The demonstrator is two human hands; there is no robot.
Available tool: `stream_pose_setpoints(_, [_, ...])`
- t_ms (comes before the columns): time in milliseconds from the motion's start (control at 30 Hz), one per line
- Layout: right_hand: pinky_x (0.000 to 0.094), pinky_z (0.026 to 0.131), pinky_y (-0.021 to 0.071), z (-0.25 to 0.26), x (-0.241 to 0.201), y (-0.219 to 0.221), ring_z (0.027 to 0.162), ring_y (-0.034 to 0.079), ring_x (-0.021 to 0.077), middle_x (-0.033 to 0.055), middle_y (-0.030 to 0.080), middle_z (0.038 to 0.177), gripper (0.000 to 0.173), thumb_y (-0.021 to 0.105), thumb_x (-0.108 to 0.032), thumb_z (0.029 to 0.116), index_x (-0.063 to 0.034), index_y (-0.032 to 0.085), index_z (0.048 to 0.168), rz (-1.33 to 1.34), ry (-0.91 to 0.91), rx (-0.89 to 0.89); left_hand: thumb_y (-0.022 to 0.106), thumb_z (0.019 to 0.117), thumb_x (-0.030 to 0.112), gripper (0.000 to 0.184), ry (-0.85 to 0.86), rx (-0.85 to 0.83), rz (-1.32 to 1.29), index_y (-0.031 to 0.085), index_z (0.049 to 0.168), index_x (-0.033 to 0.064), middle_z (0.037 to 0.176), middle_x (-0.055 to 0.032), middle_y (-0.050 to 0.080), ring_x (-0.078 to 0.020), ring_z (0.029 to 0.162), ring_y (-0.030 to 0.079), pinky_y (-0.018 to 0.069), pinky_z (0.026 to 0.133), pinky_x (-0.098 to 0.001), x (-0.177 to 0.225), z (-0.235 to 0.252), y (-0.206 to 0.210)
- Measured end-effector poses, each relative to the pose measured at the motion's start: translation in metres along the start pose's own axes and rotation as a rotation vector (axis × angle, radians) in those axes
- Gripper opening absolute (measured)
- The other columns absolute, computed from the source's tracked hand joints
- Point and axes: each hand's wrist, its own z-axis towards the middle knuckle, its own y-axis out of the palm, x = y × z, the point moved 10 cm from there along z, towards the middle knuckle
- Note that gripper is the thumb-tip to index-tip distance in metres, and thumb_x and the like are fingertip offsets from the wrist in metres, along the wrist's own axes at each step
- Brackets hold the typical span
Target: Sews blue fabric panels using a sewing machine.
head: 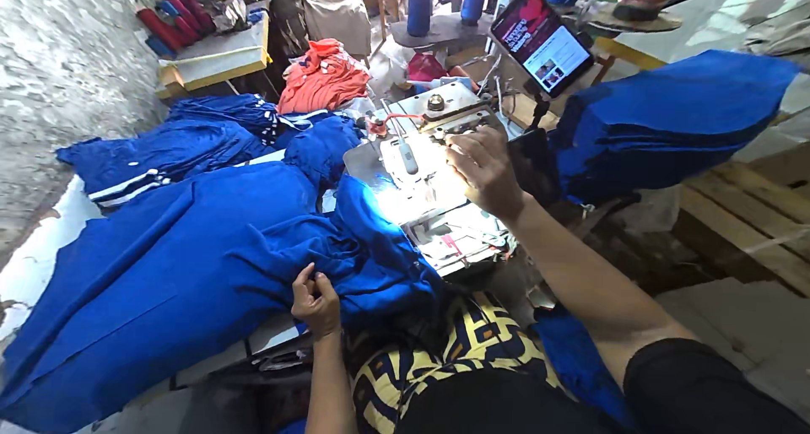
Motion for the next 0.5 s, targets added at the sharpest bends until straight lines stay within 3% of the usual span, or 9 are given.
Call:
stream_pose_setpoints(67, [0.0548,0.104,0.0460,-0.014,-0.014,-0.010,0.115,0.064,0.0404,0.0225,0.070,0.119,0.024,0.066,-0.014,0.0943,-0.0002,0.074,0.113,0.042,0.133,0.028,0.058,0.0918,0.001,0.028,0.004,-0.038,-0.055,0.064,0.109,-0.0196,0.064,-0.0059,0.055,0.0038,0.056,0.047,0.0423,0.058,-0.0110,0.013,-0.008,0.002])
stream_pose_setpoints(133, [0.0469,0.092,0.0525,-0.044,-0.039,-0.003,0.100,0.067,0.0340,0.0203,0.071,0.102,0.026,0.068,-0.023,0.0945,0.0020,0.072,0.100,0.203,0.315,0.043,0.056,0.0937,0.005,0.033,-0.078,-0.159,-0.188,0.059,0.116,-0.0192,0.078,-0.0080,0.061,0.0008,0.070,0.057,0.0495,0.070,-0.0150,0.030,-0.024,0.016])
stream_pose_setpoints(200, [0.0424,0.086,0.0566,-0.074,-0.068,0.027,0.092,0.070,0.0304,0.0201,0.072,0.097,0.033,0.070,-0.027,0.0938,0.0046,0.071,0.101,0.431,0.480,-0.107,0.058,0.0923,0.011,0.047,-0.256,-0.325,-0.336,0.050,0.128,-0.0187,0.105,-0.0200,0.065,-0.0114,0.095,0.065,0.0541,0.085,-0.0246,0.045,-0.044,0.043])
stream_pose_setpoints(267, [0.0415,0.091,0.0578,-0.097,-0.091,0.057,0.099,0.072,0.0303,0.0228,0.073,0.109,0.038,0.070,-0.018,0.0911,0.0091,0.068,0.118,0.635,0.600,-0.318,0.059,0.0924,0.020,0.070,-0.521,-0.456,-0.472,0.033,0.145,-0.0184,0.142,-0.0350,0.049,-0.0284,0.124,0.059,0.0506,0.101,-0.0355,0.051,-0.059,0.070])
stream_pose_setpoints(333, [0.0379,0.092,0.0572,-0.107,-0.117,0.065,0.099,0.073,0.0234,0.0200,0.074,0.108,0.029,0.066,-0.007,0.0915,0.0081,0.070,0.116,0.877,0.662,-0.500,0.059,0.0958,0.024,0.080,-0.845,-0.534,-0.616,0.019,0.156,-0.0105,0.156,-0.0315,0.034,-0.0306,0.137,0.049,0.0455,0.110,-0.0402,0.047,-0.067,0.088])
stream_pose_setpoints(367, [0.0350,0.090,0.0576,-0.108,-0.133,0.060,0.095,0.073,0.0191,0.0180,0.075,0.103,0.024,0.065,-0.005,0.0923,0.0074,0.072,0.112,1.011,0.637,-0.565,0.058,0.0982,0.023,0.075,-0.987,-0.558,-0.670,0.022,0.156,-0.0067,0.151,-0.0266,0.042,-0.0260,0.131,0.052,0.0474,0.107,-0.0397,0.048,-0.066,0.092])
stream_pose_setpoints(433, [0.0239,0.082,0.0564,-0.113,-0.155,0.048,0.085,0.069,0.0050,0.0071,0.075,0.092,0.019,0.061,-0.010,0.0970,0.0039,0.074,0.102,1.338,0.580,-0.645,0.062,0.0990,0.019,0.051,-1.125,-0.620,-0.712,0.044,0.140,-0.0054,0.115,-0.0160,0.065,-0.0159,0.099,0.066,0.0574,0.088,-0.0345,0.059,-0.058,0.090])
stream_pose_setpoints(467, [0.0182,0.075,0.0550,-0.122,-0.155,0.049,0.078,0.065,-0.0026,-0.0029,0.073,0.084,0.023,0.057,-0.015,0.1000,-0.0011,0.074,0.096,1.498,0.663,-0.648,0.062,0.0986,0.013,0.035,-1.140,-0.674,-0.763,0.052,0.127,-0.0036,0.097,-0.0088,0.069,-0.0110,0.084,0.069,0.0597,0.078,-0.0300,0.072,-0.054,0.087])
stream_pose_setpoints(500, [0.0193,0.068,0.0575,-0.135,-0.143,0.053,0.070,0.067,-0.0024,-0.0068,0.073,0.078,0.027,0.053,-0.015,0.1007,-0.0039,0.075,0.090,1.577,0.855,-0.593,0.059,0.0994,0.009,0.023,-1.145,-0.743,-0.833,0.055,0.120,-0.0014,0.089,-0.0044,0.069,-0.0086,0.078,0.069,0.0599,0.075,-0.0276,0.089,-0.051,0.083])
